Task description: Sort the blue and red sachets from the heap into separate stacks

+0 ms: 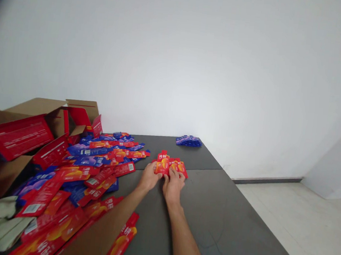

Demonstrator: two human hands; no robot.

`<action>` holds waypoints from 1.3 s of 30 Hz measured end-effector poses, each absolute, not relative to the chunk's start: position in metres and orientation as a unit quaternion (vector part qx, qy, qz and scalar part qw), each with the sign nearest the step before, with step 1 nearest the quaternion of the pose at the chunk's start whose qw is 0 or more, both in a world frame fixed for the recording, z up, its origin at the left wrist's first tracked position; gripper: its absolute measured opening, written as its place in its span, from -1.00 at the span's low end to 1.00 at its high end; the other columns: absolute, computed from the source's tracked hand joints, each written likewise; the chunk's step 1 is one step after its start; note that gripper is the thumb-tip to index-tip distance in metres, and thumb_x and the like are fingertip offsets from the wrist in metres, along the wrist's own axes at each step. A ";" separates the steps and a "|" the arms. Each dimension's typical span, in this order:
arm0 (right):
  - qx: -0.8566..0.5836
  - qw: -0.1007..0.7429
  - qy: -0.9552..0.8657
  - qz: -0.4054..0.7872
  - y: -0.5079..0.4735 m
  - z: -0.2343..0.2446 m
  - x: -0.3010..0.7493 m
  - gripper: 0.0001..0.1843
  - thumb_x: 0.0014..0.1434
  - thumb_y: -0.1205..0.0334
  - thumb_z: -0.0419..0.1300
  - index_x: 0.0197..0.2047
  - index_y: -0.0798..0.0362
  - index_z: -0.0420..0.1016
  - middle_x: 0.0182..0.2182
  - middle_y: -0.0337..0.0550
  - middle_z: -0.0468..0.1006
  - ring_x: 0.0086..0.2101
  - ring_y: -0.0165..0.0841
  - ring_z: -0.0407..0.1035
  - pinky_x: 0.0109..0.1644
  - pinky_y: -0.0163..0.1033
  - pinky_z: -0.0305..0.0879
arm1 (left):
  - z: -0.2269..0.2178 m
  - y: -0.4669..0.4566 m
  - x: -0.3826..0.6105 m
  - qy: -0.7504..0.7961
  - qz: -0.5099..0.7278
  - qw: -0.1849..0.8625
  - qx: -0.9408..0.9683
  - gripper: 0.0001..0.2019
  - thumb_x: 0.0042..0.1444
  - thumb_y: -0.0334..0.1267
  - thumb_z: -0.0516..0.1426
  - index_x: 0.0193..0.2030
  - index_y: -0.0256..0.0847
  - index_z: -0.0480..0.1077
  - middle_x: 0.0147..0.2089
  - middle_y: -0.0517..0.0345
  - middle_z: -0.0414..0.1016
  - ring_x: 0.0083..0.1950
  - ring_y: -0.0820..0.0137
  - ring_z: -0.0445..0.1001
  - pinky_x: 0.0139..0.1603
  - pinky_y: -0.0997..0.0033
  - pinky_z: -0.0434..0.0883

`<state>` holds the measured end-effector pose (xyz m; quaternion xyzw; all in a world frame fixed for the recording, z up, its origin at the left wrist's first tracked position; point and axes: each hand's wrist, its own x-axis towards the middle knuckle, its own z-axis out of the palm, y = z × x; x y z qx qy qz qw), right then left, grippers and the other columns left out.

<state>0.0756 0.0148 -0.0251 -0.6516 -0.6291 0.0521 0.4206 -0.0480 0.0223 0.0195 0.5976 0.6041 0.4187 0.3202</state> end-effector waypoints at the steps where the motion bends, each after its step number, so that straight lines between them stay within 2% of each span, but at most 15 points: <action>1: -0.668 0.409 -0.620 0.034 0.016 -0.027 0.077 -0.58 0.25 0.11 0.06 0.08 0.03 0.56 0.13 0.04 0.46 0.10 -0.01 0.16 0.13 0.03 0.12 | 0.017 0.025 -0.046 0.629 0.397 0.278 0.608 -0.55 -0.09 -0.39 0.23 0.02 -0.17 0.40 0.13 -0.01 0.44 0.17 0.20 0.37 0.17 0.25 0.28; 4: -0.706 0.380 -0.598 -0.013 0.019 -0.033 0.080 -0.61 0.28 0.09 0.05 0.08 -0.10 0.56 0.26 -0.09 0.31 0.21 0.01 0.01 0.19 0.10 0.00 | 0.005 0.032 -0.039 0.675 0.344 0.183 0.627 -0.47 -0.10 -0.31 0.25 0.10 -0.14 0.38 0.29 -0.05 0.28 0.30 0.10 0.20 0.26 0.16 0.17; 7: -0.726 0.353 -0.590 -0.028 0.022 -0.039 0.084 -0.61 0.30 0.08 0.02 0.12 -0.19 0.52 0.32 -0.12 0.22 0.26 0.03 -0.06 0.21 0.18 -0.08 | -0.007 0.038 -0.034 0.688 0.314 0.152 0.636 -0.42 -0.07 -0.24 0.26 0.17 -0.14 0.35 0.39 -0.06 0.14 0.38 0.06 0.05 0.34 0.12 0.05; 12: -0.744 0.324 -0.583 -0.037 0.026 -0.053 0.086 -0.60 0.31 0.07 0.00 0.12 -0.26 0.51 0.33 -0.14 0.20 0.26 0.05 -0.08 0.19 0.21 -0.09 | -0.018 0.045 -0.029 0.701 0.280 0.145 0.640 -0.50 -0.02 -0.21 0.24 0.13 -0.09 0.38 0.42 0.00 0.12 0.43 0.06 -0.08 0.37 0.08 -0.03; 22: -0.747 0.333 -0.575 -0.024 0.027 -0.055 0.084 -0.58 0.33 0.05 -0.04 0.17 -0.31 0.47 0.32 -0.13 0.19 0.23 0.05 -0.05 0.17 0.25 -0.07 | -0.021 0.046 -0.025 0.705 0.242 0.136 0.652 -0.59 0.07 -0.23 0.16 0.10 -0.13 0.44 0.44 -0.05 0.12 0.45 0.03 -0.09 0.35 -0.03 -0.03; 26: -0.746 0.333 -0.576 -0.017 0.026 -0.053 0.085 -0.58 0.31 0.05 -0.01 0.17 -0.30 0.46 0.32 -0.15 0.20 0.21 0.06 -0.03 0.16 0.23 -0.04 | -0.024 0.044 -0.023 0.700 0.244 0.115 0.661 -0.62 0.11 -0.22 0.13 0.08 -0.17 0.46 0.42 -0.10 0.14 0.44 0.02 -0.07 0.34 -0.04 -0.01; 31: -0.739 0.342 -0.580 -0.008 0.024 -0.049 0.084 -0.55 0.30 0.06 -0.01 0.19 -0.26 0.45 0.31 -0.10 0.21 0.21 0.06 -0.04 0.16 0.25 -0.05 | -0.023 0.041 -0.025 0.698 0.240 0.100 0.668 -0.63 0.12 -0.19 0.15 0.08 -0.11 0.46 0.41 -0.03 0.16 0.43 0.05 -0.07 0.35 -0.01 -0.02; 39: -0.710 0.349 -0.610 -0.037 0.014 -0.033 0.075 -0.60 0.27 0.09 0.09 0.15 -0.23 0.49 0.31 -0.14 0.22 0.21 0.05 -0.02 0.19 0.15 -0.05 | -0.008 0.022 -0.056 0.688 0.229 0.088 0.683 -0.60 0.10 -0.14 0.18 0.08 -0.15 0.47 0.38 -0.10 0.18 0.39 0.02 -0.03 0.35 -0.02 -0.02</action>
